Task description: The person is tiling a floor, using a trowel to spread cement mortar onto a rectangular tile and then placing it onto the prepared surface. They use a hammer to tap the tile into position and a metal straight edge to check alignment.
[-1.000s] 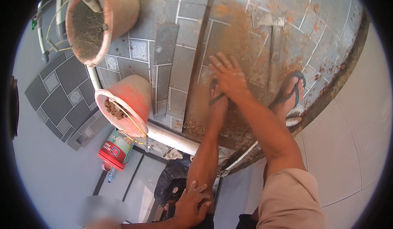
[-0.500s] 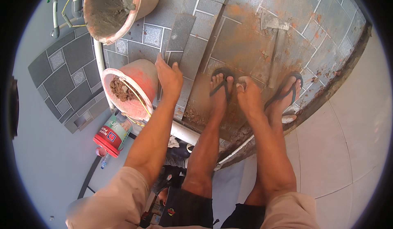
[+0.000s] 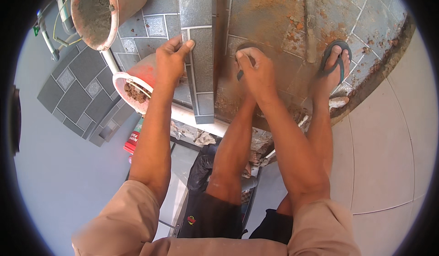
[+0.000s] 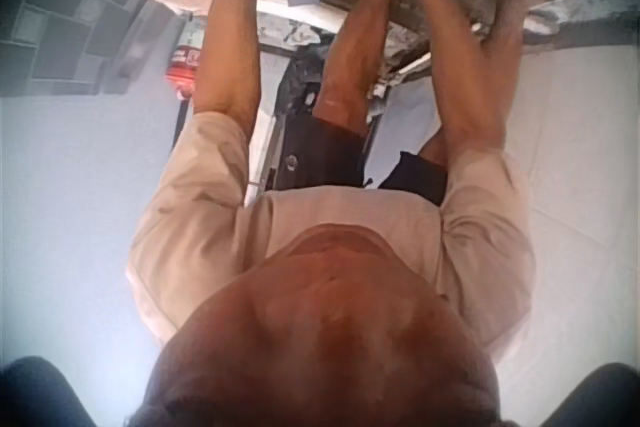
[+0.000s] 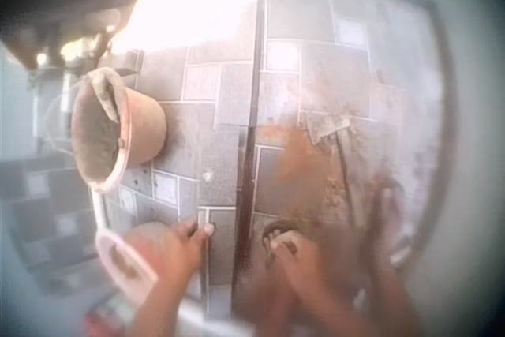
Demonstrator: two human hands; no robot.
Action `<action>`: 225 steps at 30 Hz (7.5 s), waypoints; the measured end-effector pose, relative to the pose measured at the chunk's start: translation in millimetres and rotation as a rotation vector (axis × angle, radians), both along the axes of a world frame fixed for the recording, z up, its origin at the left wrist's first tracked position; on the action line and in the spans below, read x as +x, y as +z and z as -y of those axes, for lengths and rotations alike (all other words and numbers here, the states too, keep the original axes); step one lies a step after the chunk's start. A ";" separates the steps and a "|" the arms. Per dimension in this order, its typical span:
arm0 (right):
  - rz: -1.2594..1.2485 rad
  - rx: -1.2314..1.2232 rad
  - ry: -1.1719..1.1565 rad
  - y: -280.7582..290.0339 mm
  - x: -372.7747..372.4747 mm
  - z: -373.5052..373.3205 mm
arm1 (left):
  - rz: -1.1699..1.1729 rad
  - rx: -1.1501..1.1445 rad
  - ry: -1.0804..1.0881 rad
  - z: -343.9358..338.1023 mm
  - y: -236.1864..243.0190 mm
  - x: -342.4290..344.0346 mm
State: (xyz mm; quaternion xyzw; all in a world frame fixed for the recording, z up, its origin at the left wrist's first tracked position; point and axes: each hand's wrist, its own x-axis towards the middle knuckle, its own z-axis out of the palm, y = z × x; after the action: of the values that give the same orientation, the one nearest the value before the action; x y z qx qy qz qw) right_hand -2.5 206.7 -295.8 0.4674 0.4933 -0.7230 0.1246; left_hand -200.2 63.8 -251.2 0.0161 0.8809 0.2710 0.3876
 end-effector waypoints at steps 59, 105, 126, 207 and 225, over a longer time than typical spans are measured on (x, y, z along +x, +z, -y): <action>0.175 1.010 -0.003 31.6 -39.2 -54.8 | 0.375 0.131 -0.123 5.2 23.7 71.1; -0.077 0.212 0.117 -123.7 -97.4 25.6 | -0.219 -0.621 -0.419 49.1 -88.8 138.8; -0.074 -0.167 -0.004 -125.0 -85.6 15.4 | -0.331 -0.478 -0.390 17.8 -75.5 66.6; 0.462 -0.927 -0.423 -153.1 32.1 242.4 | -0.402 -0.151 -0.541 -111.9 -116.3 -69.3; 0.313 -0.882 -0.491 -137.1 40.6 240.1 | -0.542 -0.068 -0.593 -103.9 -132.1 -69.7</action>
State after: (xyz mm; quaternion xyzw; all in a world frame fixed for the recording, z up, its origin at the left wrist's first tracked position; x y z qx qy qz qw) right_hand 38.1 -33.4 -432.9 0.5748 -0.0063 -0.7912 0.2086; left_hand -269.9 167.7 -383.2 0.3275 0.9169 0.1041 0.2031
